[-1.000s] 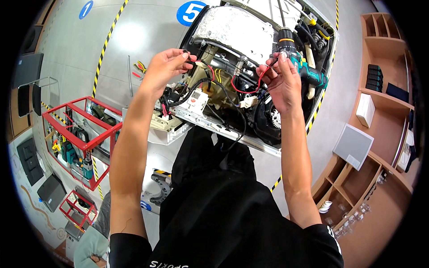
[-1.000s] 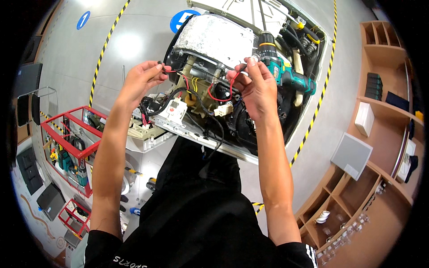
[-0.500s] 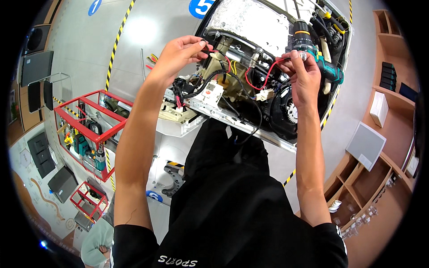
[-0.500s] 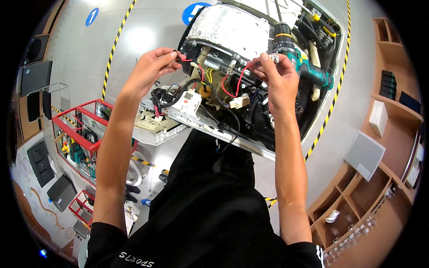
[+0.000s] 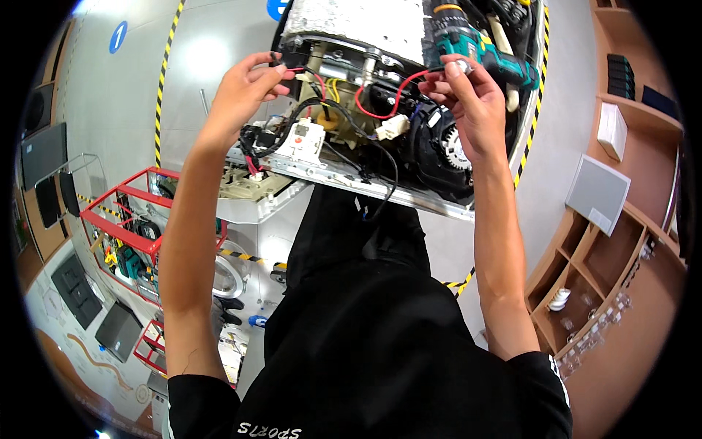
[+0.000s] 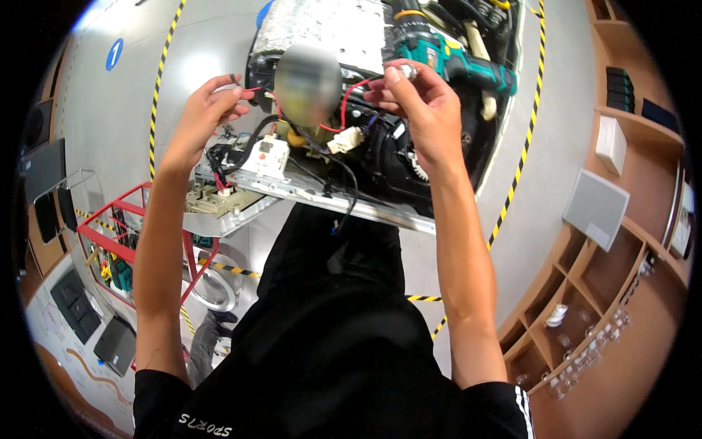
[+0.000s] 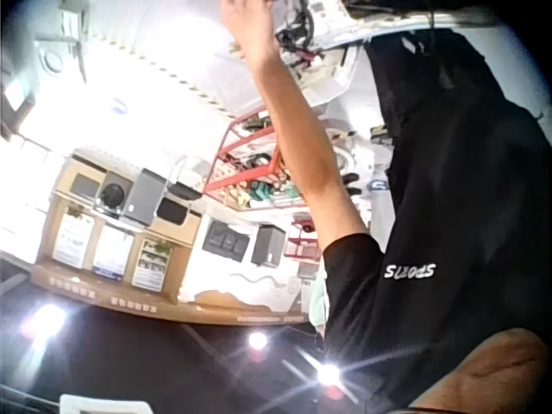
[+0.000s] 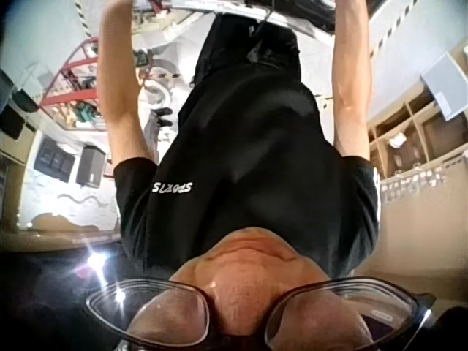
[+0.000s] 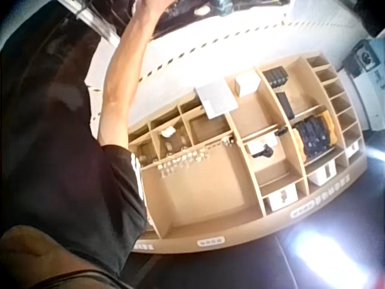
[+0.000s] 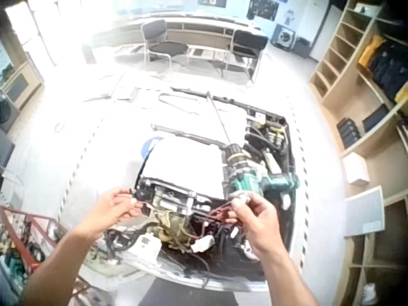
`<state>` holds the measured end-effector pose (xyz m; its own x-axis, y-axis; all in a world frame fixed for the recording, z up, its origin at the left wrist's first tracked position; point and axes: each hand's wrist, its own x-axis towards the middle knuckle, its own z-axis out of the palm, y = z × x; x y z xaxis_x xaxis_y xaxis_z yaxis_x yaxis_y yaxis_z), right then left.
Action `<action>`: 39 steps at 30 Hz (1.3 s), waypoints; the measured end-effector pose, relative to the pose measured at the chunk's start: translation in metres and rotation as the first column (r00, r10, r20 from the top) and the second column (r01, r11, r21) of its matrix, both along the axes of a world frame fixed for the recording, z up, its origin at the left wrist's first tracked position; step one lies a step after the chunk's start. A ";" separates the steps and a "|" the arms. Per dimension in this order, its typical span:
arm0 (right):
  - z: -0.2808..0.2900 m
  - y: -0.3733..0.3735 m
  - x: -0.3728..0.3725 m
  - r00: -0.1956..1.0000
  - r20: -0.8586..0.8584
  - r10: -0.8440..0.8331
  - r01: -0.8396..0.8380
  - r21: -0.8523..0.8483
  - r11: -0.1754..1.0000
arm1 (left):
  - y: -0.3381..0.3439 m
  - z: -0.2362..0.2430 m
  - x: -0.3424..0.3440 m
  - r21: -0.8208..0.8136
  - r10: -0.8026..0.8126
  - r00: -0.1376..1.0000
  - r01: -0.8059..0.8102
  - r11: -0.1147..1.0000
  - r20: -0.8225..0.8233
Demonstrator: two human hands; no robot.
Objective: The person connects wires to components inside a washing machine cabinet by hand and then places a large brown counterweight onto the motor assembly, aligning it with the mounting points.
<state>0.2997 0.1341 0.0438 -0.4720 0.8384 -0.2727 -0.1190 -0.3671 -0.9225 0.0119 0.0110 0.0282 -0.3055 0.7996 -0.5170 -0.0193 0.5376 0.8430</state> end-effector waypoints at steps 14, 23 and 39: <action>0.000 -0.017 0.021 0.999 0.048 0.008 -0.013 0.103 0.995 | 0.001 0.016 0.050 0.142 -0.069 0.951 0.116 0.983 -0.301; -0.002 -0.026 0.015 0.998 0.065 0.017 -0.019 0.024 1.000 | -0.011 0.003 0.055 0.186 -0.001 0.930 0.074 0.980 -0.366; 0.001 0.004 -0.026 0.948 -0.306 -0.093 0.029 -0.207 0.978 | -0.014 -0.002 0.032 0.248 0.015 0.988 0.024 0.968 -0.153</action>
